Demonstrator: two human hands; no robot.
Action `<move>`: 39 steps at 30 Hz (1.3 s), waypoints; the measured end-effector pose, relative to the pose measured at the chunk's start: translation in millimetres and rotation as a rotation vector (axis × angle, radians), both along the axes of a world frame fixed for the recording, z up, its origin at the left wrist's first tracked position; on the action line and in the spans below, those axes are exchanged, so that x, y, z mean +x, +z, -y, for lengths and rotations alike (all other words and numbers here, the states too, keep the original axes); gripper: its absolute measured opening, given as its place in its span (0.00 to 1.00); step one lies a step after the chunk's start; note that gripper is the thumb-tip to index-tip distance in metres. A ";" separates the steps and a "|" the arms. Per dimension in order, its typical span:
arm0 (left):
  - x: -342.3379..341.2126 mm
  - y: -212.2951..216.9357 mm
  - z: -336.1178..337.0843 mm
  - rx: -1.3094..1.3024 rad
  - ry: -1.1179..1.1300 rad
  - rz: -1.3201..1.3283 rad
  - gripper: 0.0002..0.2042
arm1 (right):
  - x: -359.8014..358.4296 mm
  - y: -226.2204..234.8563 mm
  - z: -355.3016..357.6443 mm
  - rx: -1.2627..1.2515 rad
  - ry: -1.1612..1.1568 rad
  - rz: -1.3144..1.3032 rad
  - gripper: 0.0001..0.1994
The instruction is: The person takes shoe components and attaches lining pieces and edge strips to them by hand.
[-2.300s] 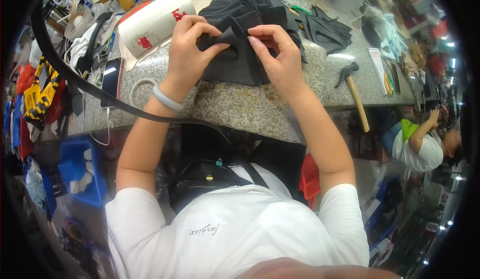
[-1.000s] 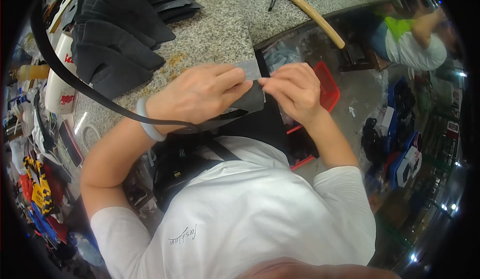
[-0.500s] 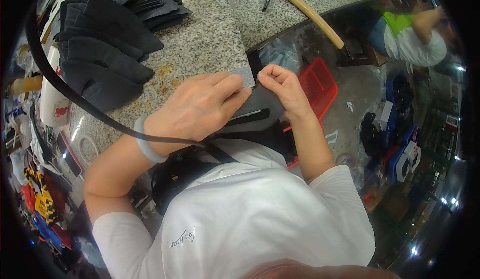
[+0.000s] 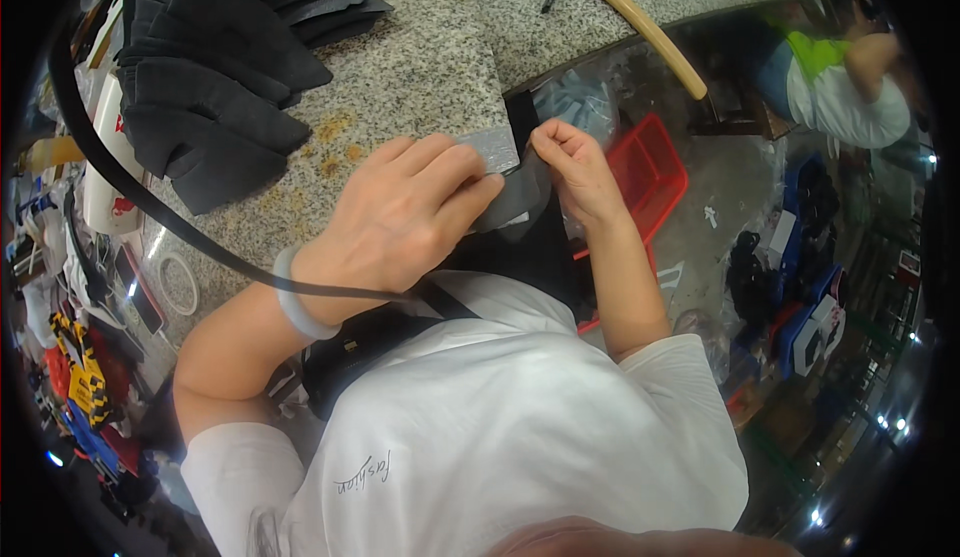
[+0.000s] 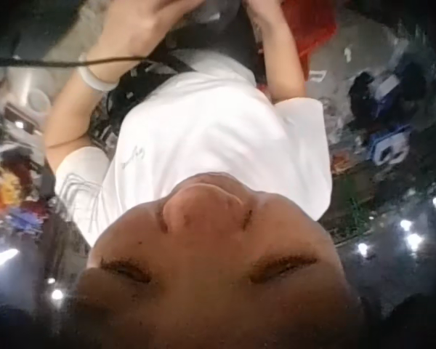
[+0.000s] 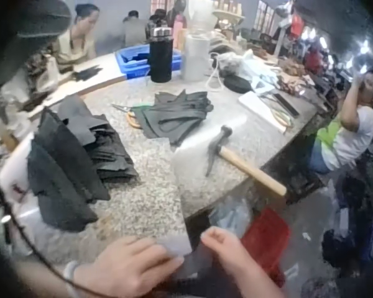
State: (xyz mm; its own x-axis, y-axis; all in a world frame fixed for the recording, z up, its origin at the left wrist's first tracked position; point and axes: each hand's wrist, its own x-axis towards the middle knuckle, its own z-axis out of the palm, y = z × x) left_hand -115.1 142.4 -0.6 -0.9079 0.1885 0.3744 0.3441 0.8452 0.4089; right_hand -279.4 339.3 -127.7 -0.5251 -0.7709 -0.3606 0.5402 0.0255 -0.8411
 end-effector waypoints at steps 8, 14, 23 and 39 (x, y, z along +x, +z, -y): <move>-33.4 -4.4 9.9 0.047 -0.171 0.004 0.13 | 6.9 64.4 7.3 0.030 -0.090 -0.917 0.07; -23.7 -9.3 14.0 0.235 -0.028 0.022 0.06 | 9.0 87.3 7.7 0.085 0.192 -0.494 0.05; -12.5 -11.2 10.1 0.208 0.059 -0.040 0.10 | 4.8 80.6 23.9 0.038 0.277 -0.463 0.08; 2.4 -12.5 -4.7 0.144 0.310 -0.068 0.10 | -0.1 91.7 35.5 0.133 0.395 -0.719 0.14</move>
